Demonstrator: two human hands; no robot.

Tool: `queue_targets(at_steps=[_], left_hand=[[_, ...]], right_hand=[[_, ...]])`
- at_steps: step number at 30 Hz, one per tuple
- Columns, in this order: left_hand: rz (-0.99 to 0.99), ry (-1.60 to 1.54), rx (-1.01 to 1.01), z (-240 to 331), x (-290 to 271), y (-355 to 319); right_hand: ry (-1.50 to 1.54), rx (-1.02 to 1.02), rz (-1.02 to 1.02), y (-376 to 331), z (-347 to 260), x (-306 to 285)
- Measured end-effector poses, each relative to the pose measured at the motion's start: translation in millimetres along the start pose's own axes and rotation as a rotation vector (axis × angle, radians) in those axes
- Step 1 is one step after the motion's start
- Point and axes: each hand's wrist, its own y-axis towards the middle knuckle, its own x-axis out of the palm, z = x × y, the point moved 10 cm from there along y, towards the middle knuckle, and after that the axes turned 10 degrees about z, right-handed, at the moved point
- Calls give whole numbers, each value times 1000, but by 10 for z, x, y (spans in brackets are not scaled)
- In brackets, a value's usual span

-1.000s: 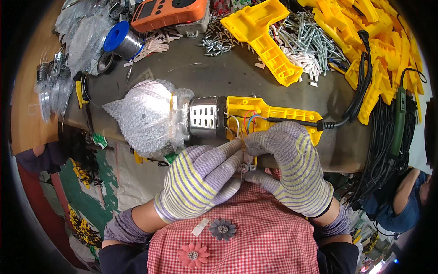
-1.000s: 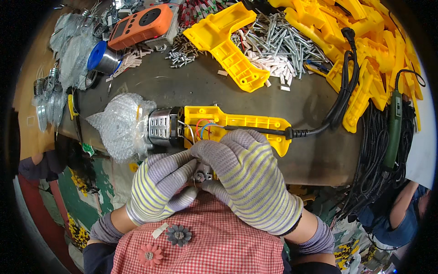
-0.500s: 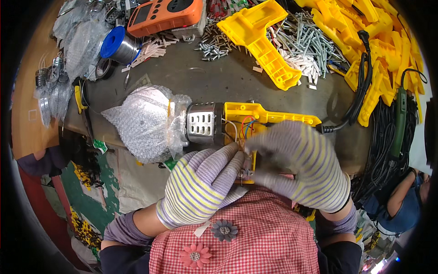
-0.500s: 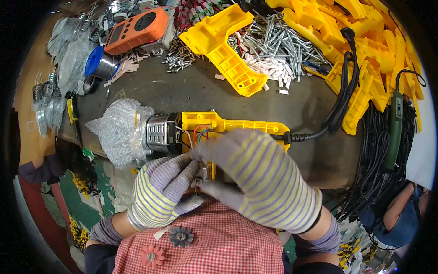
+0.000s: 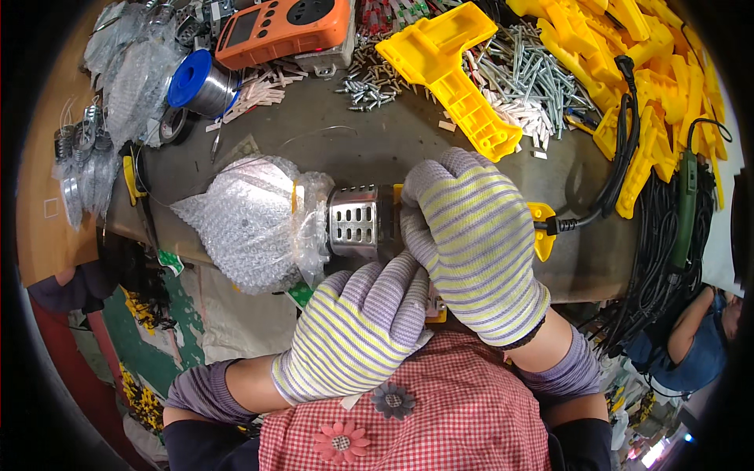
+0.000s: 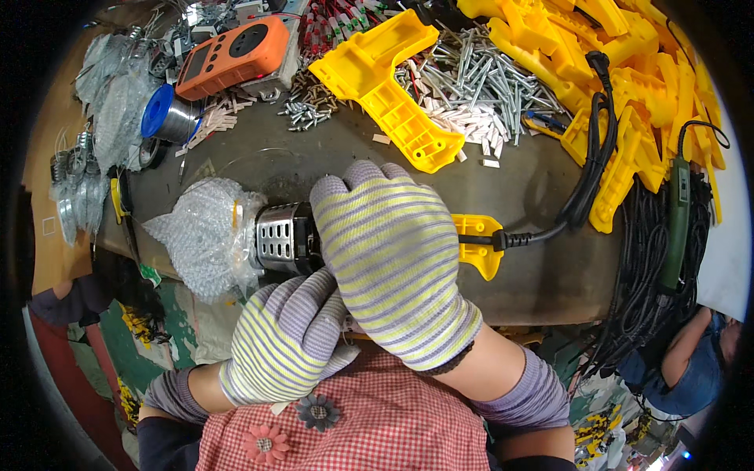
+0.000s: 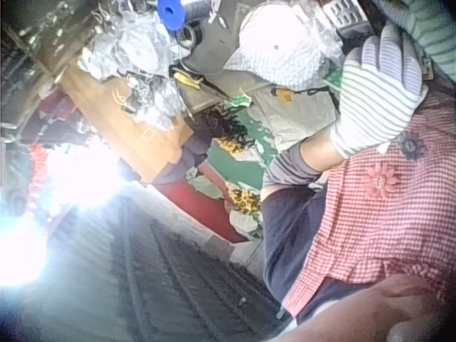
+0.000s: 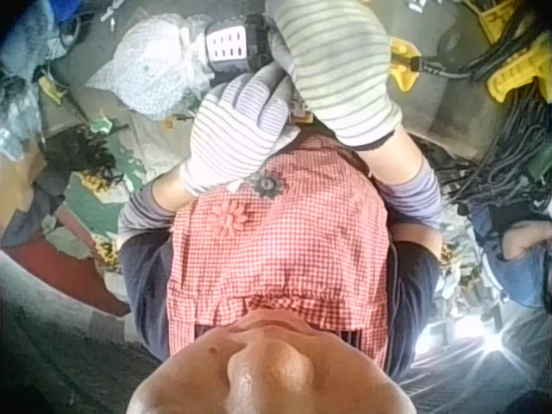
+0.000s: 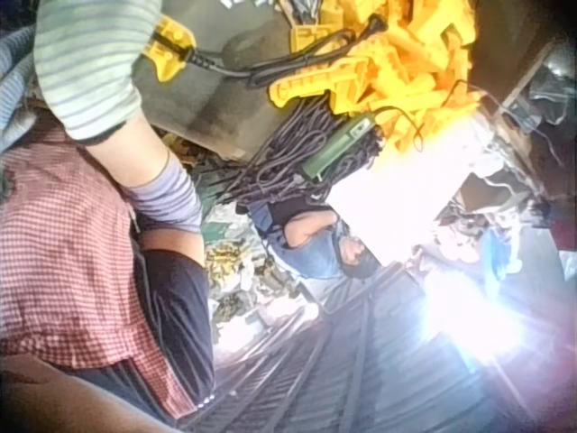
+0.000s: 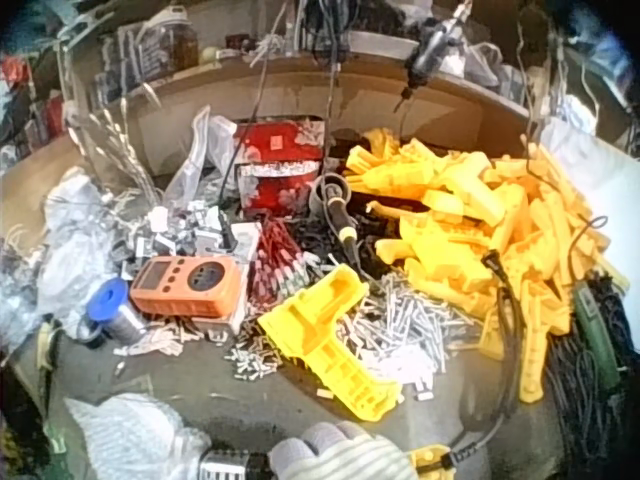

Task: Assembling and soldering internal components into a yellow plastic tool housing.

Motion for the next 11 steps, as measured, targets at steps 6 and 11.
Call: queue_targets(at_steps=[6,11], left_hand=[[40,-15,27,-7,-33,54],[3,-10,-7,-7,16,2]], right_hand=[[97,-36,-111,106,93,66],[-35,-30,-307,91,118,202]])
